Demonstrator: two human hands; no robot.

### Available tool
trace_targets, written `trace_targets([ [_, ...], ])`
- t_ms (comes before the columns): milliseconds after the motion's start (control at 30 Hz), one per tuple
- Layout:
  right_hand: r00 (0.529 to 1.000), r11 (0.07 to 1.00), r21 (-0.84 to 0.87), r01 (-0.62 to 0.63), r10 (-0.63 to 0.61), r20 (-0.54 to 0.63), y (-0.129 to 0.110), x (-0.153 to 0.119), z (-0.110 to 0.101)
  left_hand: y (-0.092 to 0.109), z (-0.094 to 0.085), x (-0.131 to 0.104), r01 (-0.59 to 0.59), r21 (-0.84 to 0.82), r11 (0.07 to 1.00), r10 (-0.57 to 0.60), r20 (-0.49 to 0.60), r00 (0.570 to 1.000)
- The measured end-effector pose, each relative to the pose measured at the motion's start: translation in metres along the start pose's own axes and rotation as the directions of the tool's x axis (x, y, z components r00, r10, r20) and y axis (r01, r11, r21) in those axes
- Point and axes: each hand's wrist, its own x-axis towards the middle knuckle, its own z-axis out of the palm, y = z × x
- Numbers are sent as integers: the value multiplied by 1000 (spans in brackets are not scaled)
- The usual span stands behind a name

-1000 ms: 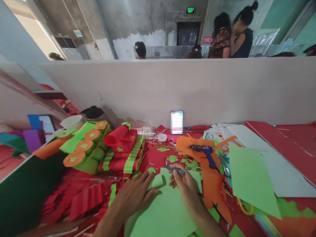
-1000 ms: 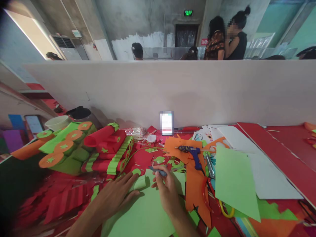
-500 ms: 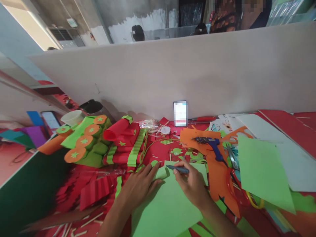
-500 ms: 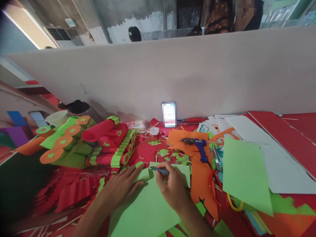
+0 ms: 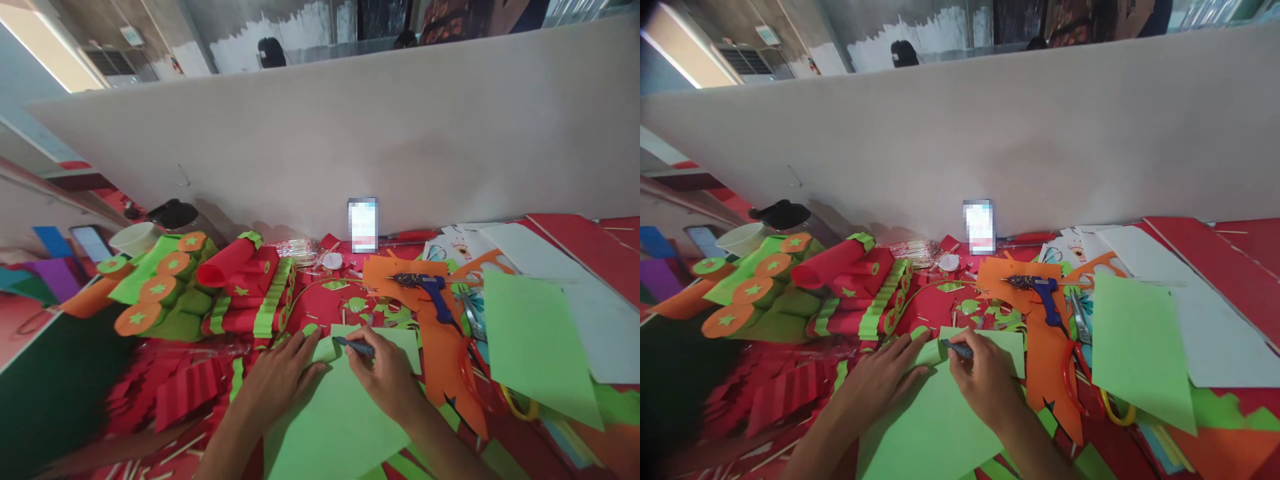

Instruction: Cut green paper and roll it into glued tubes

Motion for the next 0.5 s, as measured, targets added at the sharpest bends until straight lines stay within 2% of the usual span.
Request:
trace_targets([
  [500,1000,1000,-11,10,-10,1,1,-1,2,-1,2,0,-12,23,1000,12,-9,1000],
])
